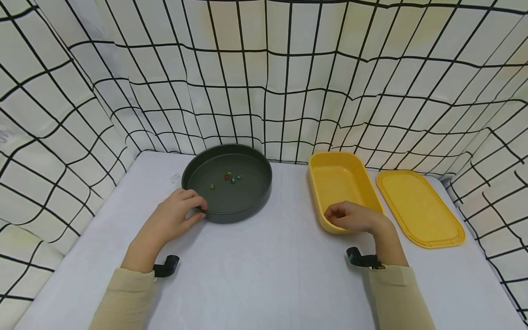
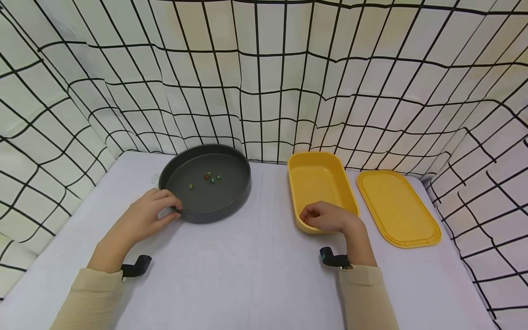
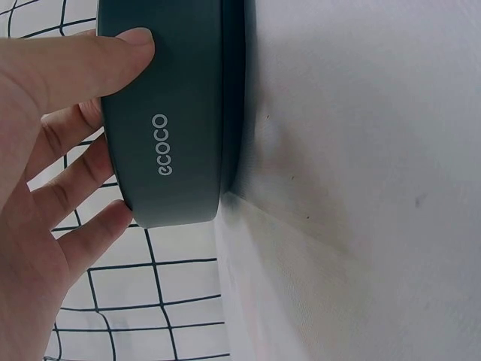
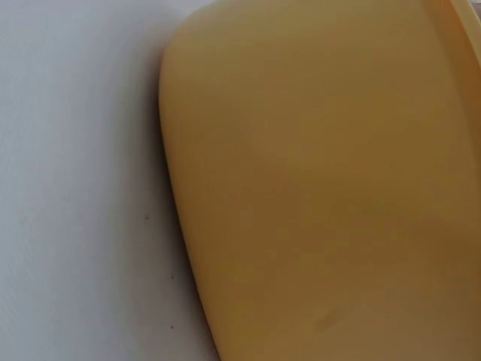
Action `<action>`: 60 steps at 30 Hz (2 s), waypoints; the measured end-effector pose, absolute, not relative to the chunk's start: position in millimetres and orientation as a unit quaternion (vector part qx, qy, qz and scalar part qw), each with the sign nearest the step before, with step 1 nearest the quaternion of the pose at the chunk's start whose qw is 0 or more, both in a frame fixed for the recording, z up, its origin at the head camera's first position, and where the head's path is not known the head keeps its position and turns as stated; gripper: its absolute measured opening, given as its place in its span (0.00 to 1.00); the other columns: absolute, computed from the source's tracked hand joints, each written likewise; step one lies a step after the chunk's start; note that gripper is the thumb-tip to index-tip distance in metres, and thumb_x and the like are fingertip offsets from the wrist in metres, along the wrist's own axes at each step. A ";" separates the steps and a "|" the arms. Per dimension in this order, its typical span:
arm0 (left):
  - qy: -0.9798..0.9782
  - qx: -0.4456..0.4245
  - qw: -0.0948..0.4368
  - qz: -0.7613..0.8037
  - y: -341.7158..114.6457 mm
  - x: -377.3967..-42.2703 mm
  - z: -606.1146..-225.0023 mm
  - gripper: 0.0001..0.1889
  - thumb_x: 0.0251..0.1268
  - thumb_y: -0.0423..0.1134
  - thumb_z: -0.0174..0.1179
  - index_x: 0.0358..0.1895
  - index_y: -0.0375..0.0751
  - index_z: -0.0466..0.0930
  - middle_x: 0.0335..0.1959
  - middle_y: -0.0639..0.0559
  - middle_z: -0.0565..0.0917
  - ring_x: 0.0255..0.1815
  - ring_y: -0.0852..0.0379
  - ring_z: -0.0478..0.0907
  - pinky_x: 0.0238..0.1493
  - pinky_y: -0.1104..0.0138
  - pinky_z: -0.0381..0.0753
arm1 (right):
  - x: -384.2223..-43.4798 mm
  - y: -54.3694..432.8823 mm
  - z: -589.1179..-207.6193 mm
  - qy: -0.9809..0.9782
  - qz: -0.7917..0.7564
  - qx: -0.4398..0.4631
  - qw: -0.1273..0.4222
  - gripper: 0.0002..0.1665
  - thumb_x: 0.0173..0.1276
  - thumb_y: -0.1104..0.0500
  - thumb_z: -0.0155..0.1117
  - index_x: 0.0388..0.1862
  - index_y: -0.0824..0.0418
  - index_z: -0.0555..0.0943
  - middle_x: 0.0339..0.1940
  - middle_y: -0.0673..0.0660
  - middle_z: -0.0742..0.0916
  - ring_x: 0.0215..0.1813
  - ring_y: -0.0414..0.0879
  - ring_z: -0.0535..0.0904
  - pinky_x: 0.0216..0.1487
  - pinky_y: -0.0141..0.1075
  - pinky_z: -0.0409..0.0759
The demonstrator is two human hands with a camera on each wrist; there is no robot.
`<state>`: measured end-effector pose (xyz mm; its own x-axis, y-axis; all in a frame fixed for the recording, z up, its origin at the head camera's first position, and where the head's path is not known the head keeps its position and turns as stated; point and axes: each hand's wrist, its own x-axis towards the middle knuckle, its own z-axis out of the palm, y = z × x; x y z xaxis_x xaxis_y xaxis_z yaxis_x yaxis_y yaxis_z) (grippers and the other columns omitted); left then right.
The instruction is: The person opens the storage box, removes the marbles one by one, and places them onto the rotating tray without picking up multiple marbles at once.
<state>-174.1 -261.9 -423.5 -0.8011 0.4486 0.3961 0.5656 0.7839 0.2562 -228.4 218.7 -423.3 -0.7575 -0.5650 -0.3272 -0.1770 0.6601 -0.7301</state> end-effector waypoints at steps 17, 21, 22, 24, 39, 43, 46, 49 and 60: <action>-0.926 -0.283 0.169 -0.185 -262.4 -174.6 -422.5 0.13 0.50 0.30 0.75 0.34 0.50 0.82 0.36 0.59 0.80 0.44 0.53 0.76 0.46 0.56 0.78 | -228.7 216.6 -422.6 0.881 -0.368 -0.159 0.250 0.09 0.69 0.61 0.57 0.41 0.56 0.84 0.32 0.53 0.83 0.40 0.50 0.75 0.41 0.40 0.75; -0.926 -0.283 0.168 -0.184 -262.1 -174.3 -422.2 0.13 0.50 0.30 0.75 0.35 0.50 0.82 0.36 0.59 0.80 0.44 0.52 0.76 0.46 0.56 0.78 | -228.4 216.7 -420.4 0.882 -0.369 -0.154 0.247 0.09 0.70 0.60 0.57 0.42 0.56 0.84 0.34 0.53 0.84 0.41 0.50 0.75 0.43 0.39 0.76; -0.927 -0.282 0.168 -0.183 -262.1 -174.2 -422.0 0.13 0.50 0.30 0.75 0.35 0.50 0.82 0.36 0.59 0.80 0.44 0.52 0.76 0.46 0.56 0.78 | -228.3 216.9 -419.9 0.882 -0.371 -0.152 0.246 0.09 0.70 0.60 0.57 0.42 0.56 0.84 0.35 0.53 0.84 0.41 0.50 0.76 0.43 0.39 0.77; -0.927 -0.281 0.167 -0.183 -262.0 -173.9 -421.8 0.13 0.51 0.30 0.75 0.35 0.50 0.83 0.36 0.59 0.80 0.44 0.52 0.76 0.46 0.56 0.78 | -228.3 217.5 -418.9 0.880 -0.378 -0.153 0.242 0.09 0.71 0.59 0.57 0.43 0.56 0.84 0.36 0.54 0.84 0.42 0.49 0.76 0.44 0.39 0.78; -0.929 -0.279 0.163 -0.181 -260.3 -173.2 -420.8 0.13 0.51 0.30 0.75 0.35 0.50 0.83 0.36 0.59 0.81 0.45 0.52 0.76 0.45 0.55 0.78 | -230.4 222.0 -412.3 0.839 -0.485 -0.126 0.210 0.12 0.75 0.58 0.58 0.49 0.64 0.81 0.43 0.62 0.83 0.41 0.53 0.79 0.44 0.37 0.84; -0.929 -0.279 0.163 -0.181 -260.5 -173.3 -420.7 0.13 0.51 0.30 0.75 0.35 0.49 0.83 0.36 0.58 0.81 0.44 0.52 0.76 0.45 0.56 0.78 | -230.3 221.7 -409.1 0.817 -0.528 -0.121 0.200 0.14 0.76 0.60 0.56 0.52 0.68 0.78 0.45 0.64 0.82 0.41 0.53 0.80 0.46 0.38 0.85; -0.930 -0.278 0.162 -0.181 -260.5 -173.0 -420.6 0.12 0.51 0.30 0.75 0.35 0.49 0.83 0.36 0.58 0.81 0.44 0.52 0.76 0.45 0.56 0.78 | -230.8 220.7 -406.7 0.801 -0.557 -0.115 0.188 0.15 0.76 0.60 0.55 0.54 0.70 0.77 0.47 0.65 0.81 0.42 0.54 0.82 0.47 0.38 0.85; -0.930 -0.277 0.162 -0.180 -260.8 -172.2 -420.1 0.13 0.51 0.30 0.75 0.35 0.50 0.83 0.36 0.59 0.81 0.44 0.53 0.75 0.45 0.56 0.78 | -230.5 219.1 -404.0 0.789 -0.578 -0.116 0.176 0.16 0.77 0.60 0.55 0.54 0.71 0.77 0.47 0.67 0.81 0.43 0.54 0.82 0.48 0.39 0.85; -0.932 -0.270 0.157 -0.184 -261.6 -169.9 -417.5 0.12 0.52 0.31 0.75 0.35 0.49 0.83 0.37 0.58 0.81 0.44 0.52 0.76 0.45 0.55 0.78 | -227.8 204.5 -398.1 0.712 -0.658 -0.178 0.171 0.13 0.77 0.63 0.54 0.49 0.75 0.77 0.40 0.60 0.84 0.37 0.46 0.83 0.46 0.39 0.86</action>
<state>-169.9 -261.6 -417.5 -0.8054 0.4448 0.3917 0.5601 0.7873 0.2577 -227.8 204.5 -398.1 -0.8779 -0.4788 -0.0098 -0.0281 0.0719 -0.9970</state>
